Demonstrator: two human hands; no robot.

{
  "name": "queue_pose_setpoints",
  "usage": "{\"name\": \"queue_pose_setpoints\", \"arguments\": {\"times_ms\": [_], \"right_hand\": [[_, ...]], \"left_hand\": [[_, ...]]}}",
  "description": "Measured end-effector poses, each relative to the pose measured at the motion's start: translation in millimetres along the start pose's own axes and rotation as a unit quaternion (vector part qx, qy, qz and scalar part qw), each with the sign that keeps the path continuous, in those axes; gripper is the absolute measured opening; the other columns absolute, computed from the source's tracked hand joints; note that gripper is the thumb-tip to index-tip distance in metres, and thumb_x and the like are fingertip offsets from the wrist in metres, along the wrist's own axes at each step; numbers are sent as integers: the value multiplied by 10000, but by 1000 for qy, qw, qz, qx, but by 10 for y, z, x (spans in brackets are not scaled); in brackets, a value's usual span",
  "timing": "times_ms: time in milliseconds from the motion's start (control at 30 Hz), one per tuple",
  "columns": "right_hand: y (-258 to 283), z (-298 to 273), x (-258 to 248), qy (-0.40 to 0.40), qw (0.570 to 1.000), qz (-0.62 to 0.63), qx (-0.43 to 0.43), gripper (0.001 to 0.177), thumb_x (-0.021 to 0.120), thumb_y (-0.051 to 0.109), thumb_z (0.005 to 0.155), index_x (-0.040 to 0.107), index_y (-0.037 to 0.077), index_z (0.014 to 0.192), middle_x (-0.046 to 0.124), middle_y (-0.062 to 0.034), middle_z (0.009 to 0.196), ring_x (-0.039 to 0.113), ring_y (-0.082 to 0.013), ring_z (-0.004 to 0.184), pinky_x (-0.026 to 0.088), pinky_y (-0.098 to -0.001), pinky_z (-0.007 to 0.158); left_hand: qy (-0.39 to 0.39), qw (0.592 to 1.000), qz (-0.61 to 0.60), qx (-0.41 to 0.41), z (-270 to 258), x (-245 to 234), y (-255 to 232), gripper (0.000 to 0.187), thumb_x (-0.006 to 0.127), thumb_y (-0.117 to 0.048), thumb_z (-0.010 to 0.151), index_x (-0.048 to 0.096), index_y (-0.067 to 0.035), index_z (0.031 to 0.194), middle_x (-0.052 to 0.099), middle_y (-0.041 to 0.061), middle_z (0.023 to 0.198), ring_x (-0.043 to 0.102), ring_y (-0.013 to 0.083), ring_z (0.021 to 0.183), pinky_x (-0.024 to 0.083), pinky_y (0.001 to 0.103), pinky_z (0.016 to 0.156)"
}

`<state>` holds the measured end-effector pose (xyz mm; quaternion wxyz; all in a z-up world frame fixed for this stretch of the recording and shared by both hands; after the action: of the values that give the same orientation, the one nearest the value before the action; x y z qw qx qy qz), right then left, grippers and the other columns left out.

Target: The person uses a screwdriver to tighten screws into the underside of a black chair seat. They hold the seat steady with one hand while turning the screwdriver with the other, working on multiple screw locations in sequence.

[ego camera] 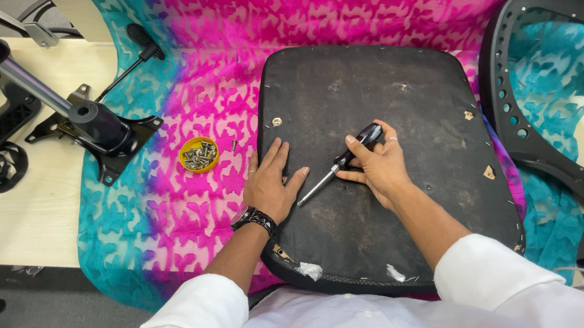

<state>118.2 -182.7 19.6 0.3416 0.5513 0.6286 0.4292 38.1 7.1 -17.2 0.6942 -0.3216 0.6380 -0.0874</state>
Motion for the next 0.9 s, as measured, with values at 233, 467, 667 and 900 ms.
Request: {"name": "queue_pose_setpoints", "arguments": {"times_ms": [233,467,667,900], "right_hand": [[-52,-2,20,-26,999,26,-16,877,693,78,881,142,71,1563,658,-162,1151,731,-261,928,703,-421,757],[-118,26,107,-101,994,26,-43,849,733,108,890,221,-32,1552,656,-235,1223,731,-308,994,696,-434,789],[-101,20,156,-187,979,75,-12,910,649,85,935,48,165,1614,556,-267,1299,697,-316,1067,688,-468,864],[310,74,404,-233,962,59,-127,720,568,68,995,80,204,1506,585,-243,1206,742,-277,963,692,-432,815]], "left_hand": [[-31,998,-34,34,29,61,96,699,647,-497,908,491,-147,1492,389,1,1616,266,482,1472,320,509,1186],[44,996,1,80,33,-63,121,700,574,-494,951,402,-157,1540,326,39,1637,285,510,1431,369,579,1105],[129,983,69,111,145,-330,77,754,585,-553,909,393,-191,1542,297,55,1629,387,457,1403,431,590,1070],[197,971,105,87,350,-543,43,922,641,-676,844,253,-267,1572,106,69,1679,380,465,1382,352,659,1100]]}}
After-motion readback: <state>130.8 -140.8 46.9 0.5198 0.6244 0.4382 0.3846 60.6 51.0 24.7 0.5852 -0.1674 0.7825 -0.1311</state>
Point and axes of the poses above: each hand's wrist, its own z-axis towards the middle knuckle, its own x-axis out of the palm, y = z × x, the point moved 5 cm from there along z, towards the middle knuckle
